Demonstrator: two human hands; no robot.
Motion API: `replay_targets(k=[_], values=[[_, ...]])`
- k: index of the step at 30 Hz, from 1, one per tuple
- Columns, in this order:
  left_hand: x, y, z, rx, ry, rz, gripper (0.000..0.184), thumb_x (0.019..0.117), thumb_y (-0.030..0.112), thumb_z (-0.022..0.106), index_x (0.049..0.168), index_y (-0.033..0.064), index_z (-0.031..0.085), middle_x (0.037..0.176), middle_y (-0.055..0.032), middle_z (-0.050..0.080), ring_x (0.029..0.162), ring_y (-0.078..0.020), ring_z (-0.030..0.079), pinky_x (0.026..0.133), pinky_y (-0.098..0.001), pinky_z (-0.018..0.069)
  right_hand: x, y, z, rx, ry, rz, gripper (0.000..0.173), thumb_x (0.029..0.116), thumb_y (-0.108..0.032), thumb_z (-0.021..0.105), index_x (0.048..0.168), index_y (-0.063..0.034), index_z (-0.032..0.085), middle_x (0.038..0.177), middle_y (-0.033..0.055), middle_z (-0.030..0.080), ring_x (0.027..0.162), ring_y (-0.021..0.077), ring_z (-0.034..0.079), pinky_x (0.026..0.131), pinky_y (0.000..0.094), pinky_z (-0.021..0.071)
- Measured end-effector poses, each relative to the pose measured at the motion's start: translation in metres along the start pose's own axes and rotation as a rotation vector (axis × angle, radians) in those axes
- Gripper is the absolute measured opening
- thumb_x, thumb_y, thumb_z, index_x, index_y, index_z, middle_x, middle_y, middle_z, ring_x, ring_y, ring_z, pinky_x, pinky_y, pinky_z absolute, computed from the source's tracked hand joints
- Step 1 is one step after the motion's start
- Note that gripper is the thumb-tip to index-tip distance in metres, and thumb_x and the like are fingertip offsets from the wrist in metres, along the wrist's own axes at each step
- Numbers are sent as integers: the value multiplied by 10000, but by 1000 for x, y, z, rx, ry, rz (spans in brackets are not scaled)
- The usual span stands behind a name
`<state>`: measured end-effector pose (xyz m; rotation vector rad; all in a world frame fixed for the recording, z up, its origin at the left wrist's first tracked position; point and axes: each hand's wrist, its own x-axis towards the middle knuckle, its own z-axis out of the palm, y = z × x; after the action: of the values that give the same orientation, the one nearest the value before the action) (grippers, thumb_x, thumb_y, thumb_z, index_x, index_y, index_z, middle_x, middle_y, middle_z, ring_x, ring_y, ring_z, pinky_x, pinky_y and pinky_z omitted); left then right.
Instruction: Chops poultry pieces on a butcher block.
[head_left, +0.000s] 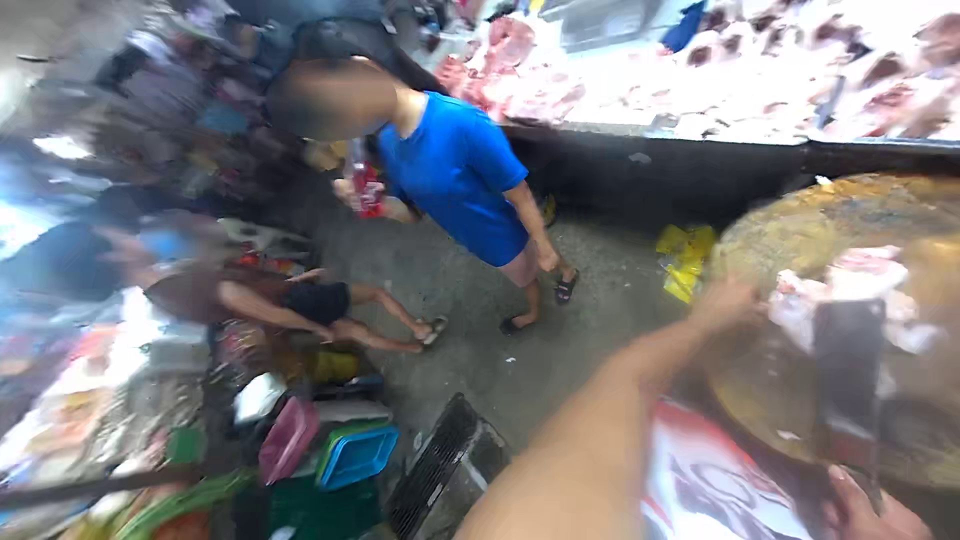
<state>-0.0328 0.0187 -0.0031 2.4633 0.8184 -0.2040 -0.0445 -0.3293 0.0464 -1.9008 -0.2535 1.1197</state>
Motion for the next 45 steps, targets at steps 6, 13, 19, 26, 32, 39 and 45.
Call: replay_targets(k=[6, 13, 19, 26, 32, 39, 45], values=[[15, 20, 30, 55, -14, -41, 375, 922, 444, 707, 1171, 167, 742, 1180, -162, 704, 1073, -371, 685, 910, -624, 561, -8, 11, -28, 135, 262, 91, 387, 1083, -369, 499, 1123, -12, 643, 608, 24, 537, 452, 143, 521, 453, 350, 519], [14, 67, 0, -474, 104, -31, 520, 932, 342, 749, 1332, 34, 625, 1219, -198, 691, 1103, -314, 686, 989, -528, 550, -16, 45, -31, 253, 343, 170, 370, 1083, -386, 510, 1022, -43, 635, 587, 29, 539, 424, 147, 525, 428, 331, 515], [75, 55, 16, -454, -43, -196, 533, 935, 276, 684, 1391, 27, 562, 1366, -295, 565, 1245, -440, 575, 1010, -620, 496, -12, 39, -13, 273, 335, 192, 386, 1072, -421, 525, 1065, -55, 647, 611, 30, 546, 438, 147, 531, 438, 327, 515], [71, 22, 10, -393, -356, 100, 361, 890, 146, 773, 1181, -15, 634, 1027, -211, 691, 909, -311, 690, 839, -519, 576, 5, 22, 10, 238, 292, 114, 411, 1059, -452, 522, 1010, -66, 652, 606, 28, 544, 451, 152, 533, 455, 341, 515], [60, 0, 12, 82, -145, 500, 275, 811, 267, 843, 996, 85, 752, 1451, -127, 568, 1337, -368, 519, 1079, -598, 453, 23, 6, 20, 172, 218, 100, 415, 1052, -475, 526, 995, -84, 654, 596, 26, 539, 446, 151, 525, 451, 338, 503], [26, -17, 4, -69, -150, 152, 379, 871, 322, 796, 1110, 49, 689, 965, -194, 717, 938, -391, 702, 840, -633, 559, 36, -18, 29, -23, 242, 22, 425, 1040, -490, 532, 1007, -90, 671, 627, 15, 569, 480, 143, 554, 499, 356, 529], [-15, -38, 29, -297, 73, 221, 283, 869, 172, 793, 1095, 36, 688, 1011, -139, 694, 883, -267, 684, 815, -496, 587, 37, -46, 52, -63, 336, -190, 434, 1026, -480, 545, 1004, -70, 686, 641, -5, 579, 545, 115, 572, 560, 357, 524]])
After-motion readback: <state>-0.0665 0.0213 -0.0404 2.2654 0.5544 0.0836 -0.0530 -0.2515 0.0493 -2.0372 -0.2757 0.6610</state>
